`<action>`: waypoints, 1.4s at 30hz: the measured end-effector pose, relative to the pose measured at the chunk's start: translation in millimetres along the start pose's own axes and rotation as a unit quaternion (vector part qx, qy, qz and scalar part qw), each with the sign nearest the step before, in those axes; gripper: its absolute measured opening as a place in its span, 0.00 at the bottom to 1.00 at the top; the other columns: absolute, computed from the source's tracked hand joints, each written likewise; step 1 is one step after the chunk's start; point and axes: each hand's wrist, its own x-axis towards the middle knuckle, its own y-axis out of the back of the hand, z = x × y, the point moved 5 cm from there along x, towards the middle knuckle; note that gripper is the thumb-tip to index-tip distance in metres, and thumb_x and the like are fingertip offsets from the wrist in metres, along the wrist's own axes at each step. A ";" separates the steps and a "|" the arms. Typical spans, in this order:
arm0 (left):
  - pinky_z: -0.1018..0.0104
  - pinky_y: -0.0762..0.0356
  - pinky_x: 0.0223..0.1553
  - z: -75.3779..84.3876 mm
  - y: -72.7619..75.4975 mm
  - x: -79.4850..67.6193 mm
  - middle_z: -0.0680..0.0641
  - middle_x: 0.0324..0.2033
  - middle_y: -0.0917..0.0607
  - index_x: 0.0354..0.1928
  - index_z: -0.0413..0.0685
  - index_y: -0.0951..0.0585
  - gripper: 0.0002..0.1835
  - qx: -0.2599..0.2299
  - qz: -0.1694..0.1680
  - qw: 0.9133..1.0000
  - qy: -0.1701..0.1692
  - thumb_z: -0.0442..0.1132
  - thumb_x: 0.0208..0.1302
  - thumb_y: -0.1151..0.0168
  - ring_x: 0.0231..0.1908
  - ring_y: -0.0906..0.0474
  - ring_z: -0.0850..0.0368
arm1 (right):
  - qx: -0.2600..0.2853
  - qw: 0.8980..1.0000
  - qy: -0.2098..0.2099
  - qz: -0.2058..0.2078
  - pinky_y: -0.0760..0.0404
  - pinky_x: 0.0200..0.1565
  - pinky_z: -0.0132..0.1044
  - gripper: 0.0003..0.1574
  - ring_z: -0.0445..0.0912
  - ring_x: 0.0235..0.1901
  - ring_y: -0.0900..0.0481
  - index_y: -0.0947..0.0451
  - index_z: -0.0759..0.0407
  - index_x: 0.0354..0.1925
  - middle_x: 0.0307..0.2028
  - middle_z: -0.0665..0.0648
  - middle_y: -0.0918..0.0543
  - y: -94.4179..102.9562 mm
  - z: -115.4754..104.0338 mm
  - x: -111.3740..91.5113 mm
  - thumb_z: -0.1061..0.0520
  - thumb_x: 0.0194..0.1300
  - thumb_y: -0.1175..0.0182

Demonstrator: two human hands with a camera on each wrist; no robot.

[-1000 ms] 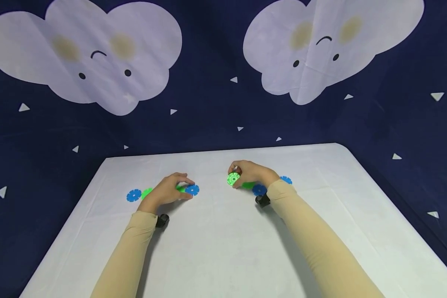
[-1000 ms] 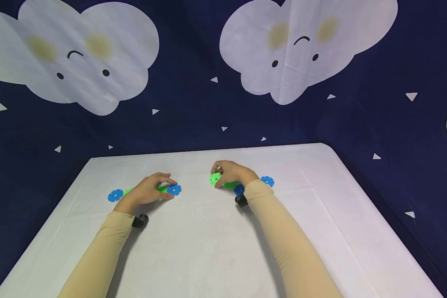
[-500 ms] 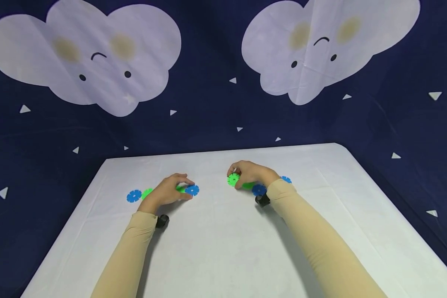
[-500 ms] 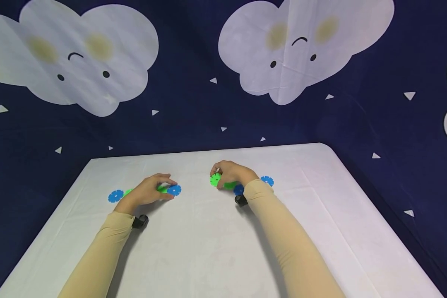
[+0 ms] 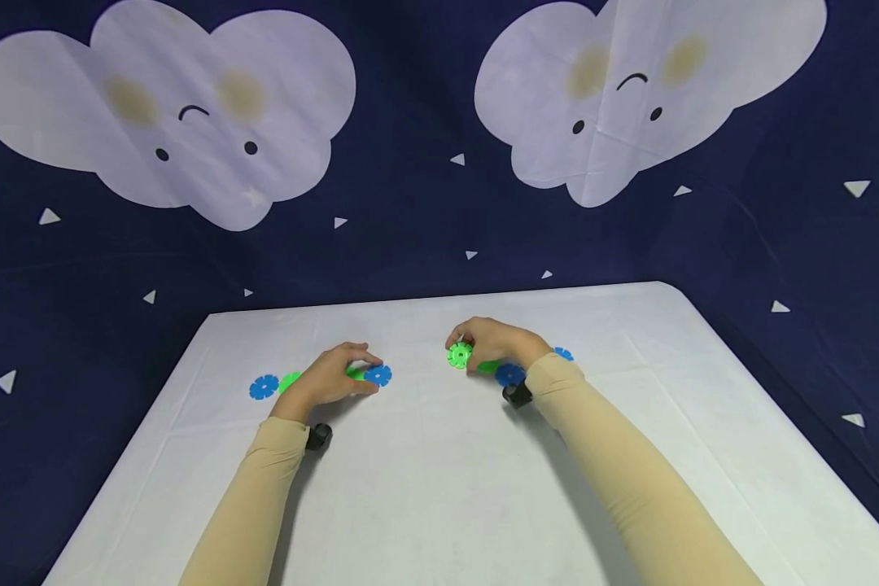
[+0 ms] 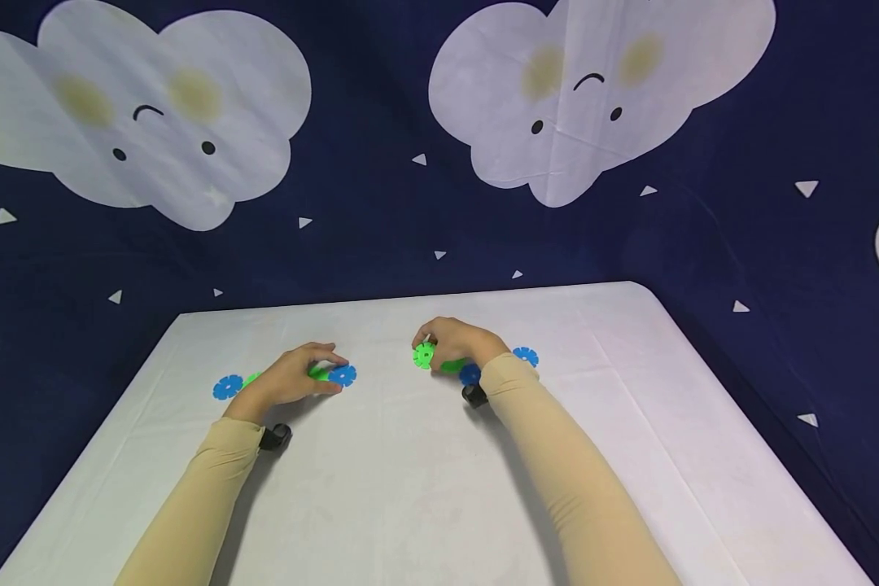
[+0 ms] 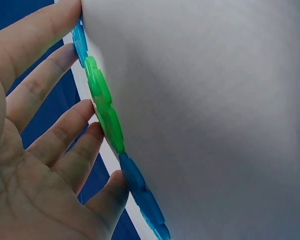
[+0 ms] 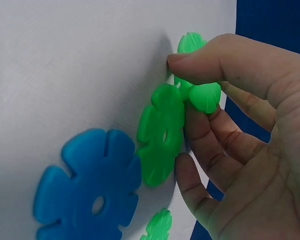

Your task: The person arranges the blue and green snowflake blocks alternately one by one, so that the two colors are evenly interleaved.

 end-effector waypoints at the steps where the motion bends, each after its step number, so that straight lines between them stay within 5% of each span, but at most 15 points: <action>1: 0.29 0.42 0.80 0.1 0.1 -0.1 0.33 0.78 0.30 0.63 0.50 0.13 0.25 0.000 0.000 1.000 -0.001 0.43 0.64 0.21 0.80 0.40 0.28 | -0.001 1.000 0.001 0.000 0.19 0.63 0.43 0.35 0.50 0.58 0.20 0.16 0.50 0.65 0.64 0.61 0.17 -0.1 0.0 0.4 0.66 0.60 0.26; 13: 0.30 0.43 0.81 -1.0 -0.1 -0.4 0.34 0.79 0.31 0.64 0.50 0.13 0.26 -0.001 -0.004 1.000 0.005 0.43 0.64 0.21 0.81 0.41 0.29 | -0.006 1.000 0.004 0.001 0.19 0.66 0.45 0.35 0.50 0.59 0.20 0.17 0.53 0.67 0.64 0.60 0.16 -0.8 -3.8 -0.4 0.64 0.60 0.25; 26: 0.30 0.43 0.81 -2.6 0.4 0.3 0.34 0.79 0.31 0.64 0.50 0.13 0.25 -0.003 -0.001 1.000 0.005 0.42 0.64 0.21 0.81 0.41 0.29 | -0.092 0.994 0.047 0.035 0.15 0.59 0.41 0.37 0.46 0.50 0.18 0.16 0.62 0.64 0.57 0.56 0.10 0.5 -13.9 3.2 0.56 0.57 0.20; 42: 0.30 0.43 0.81 -4.7 0.5 0.5 0.34 0.79 0.31 0.64 0.50 0.13 0.26 -0.005 -0.001 1.000 0.002 0.42 0.64 0.21 0.81 0.41 0.29 | -0.025 0.993 0.101 0.052 0.18 0.55 0.37 0.35 0.45 0.48 0.20 0.15 0.61 0.64 0.57 0.58 0.13 -2.2 -23.1 8.1 0.55 0.59 0.23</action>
